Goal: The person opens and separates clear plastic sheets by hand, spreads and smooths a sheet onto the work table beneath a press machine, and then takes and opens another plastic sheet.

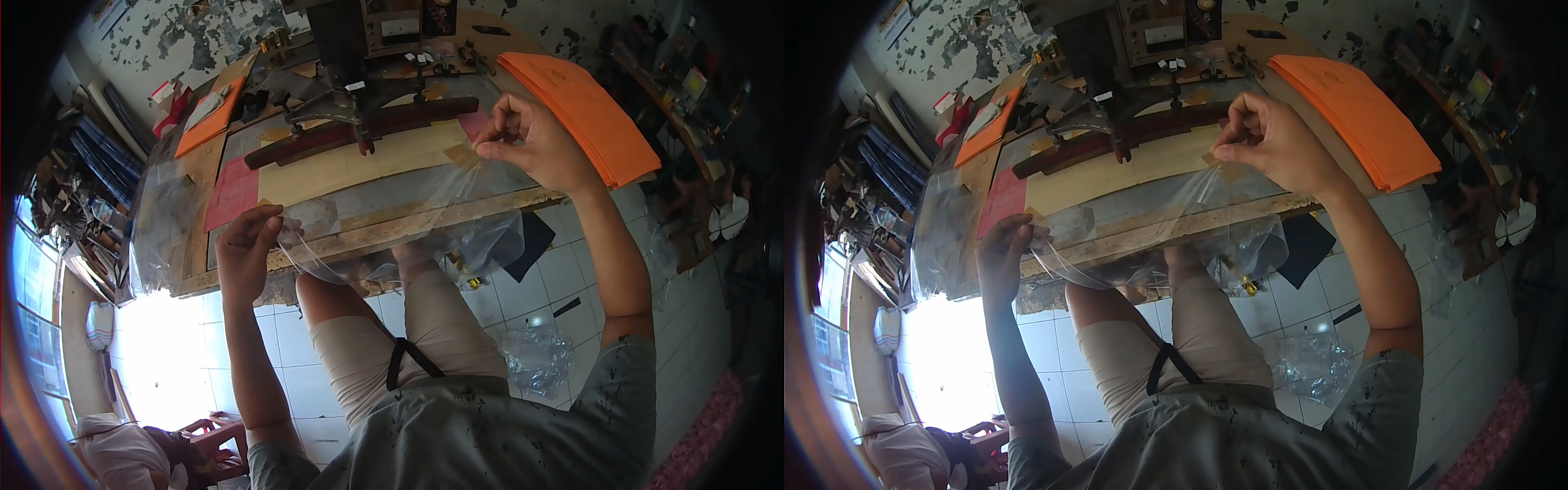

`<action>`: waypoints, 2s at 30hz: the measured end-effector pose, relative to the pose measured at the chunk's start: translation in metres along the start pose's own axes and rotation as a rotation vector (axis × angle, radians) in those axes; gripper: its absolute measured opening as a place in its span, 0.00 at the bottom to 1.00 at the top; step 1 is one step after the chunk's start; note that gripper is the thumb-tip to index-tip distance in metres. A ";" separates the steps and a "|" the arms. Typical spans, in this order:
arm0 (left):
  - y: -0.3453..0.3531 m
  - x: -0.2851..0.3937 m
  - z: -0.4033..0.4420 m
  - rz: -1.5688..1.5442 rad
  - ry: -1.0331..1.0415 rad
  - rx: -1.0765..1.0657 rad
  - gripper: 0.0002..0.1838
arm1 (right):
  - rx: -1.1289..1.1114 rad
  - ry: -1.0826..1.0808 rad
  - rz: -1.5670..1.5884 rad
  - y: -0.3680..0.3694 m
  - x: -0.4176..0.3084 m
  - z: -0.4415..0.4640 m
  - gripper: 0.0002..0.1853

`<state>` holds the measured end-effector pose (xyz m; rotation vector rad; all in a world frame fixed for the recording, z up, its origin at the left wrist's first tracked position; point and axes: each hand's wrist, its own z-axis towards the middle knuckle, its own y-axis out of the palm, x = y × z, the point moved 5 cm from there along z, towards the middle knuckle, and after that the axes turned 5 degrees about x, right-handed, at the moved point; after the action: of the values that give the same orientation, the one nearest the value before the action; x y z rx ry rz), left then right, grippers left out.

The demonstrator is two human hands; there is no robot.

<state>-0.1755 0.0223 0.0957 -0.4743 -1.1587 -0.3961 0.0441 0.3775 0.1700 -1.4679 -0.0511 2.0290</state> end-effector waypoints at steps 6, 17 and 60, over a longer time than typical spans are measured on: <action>0.005 -0.001 0.014 -0.008 -0.005 -0.011 0.14 | 0.118 0.074 0.073 -0.003 0.025 0.005 0.14; 0.015 -0.007 0.036 -0.013 -0.007 0.033 0.15 | 0.313 0.103 0.066 0.010 0.075 0.020 0.13; 0.030 -0.089 0.117 0.579 0.074 -0.118 0.08 | 0.097 0.022 -0.472 0.054 0.151 0.079 0.08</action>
<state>-0.2817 0.1159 0.0455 -0.8611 -0.8793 0.0222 -0.0773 0.4352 0.0519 -1.2734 -0.2613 1.6096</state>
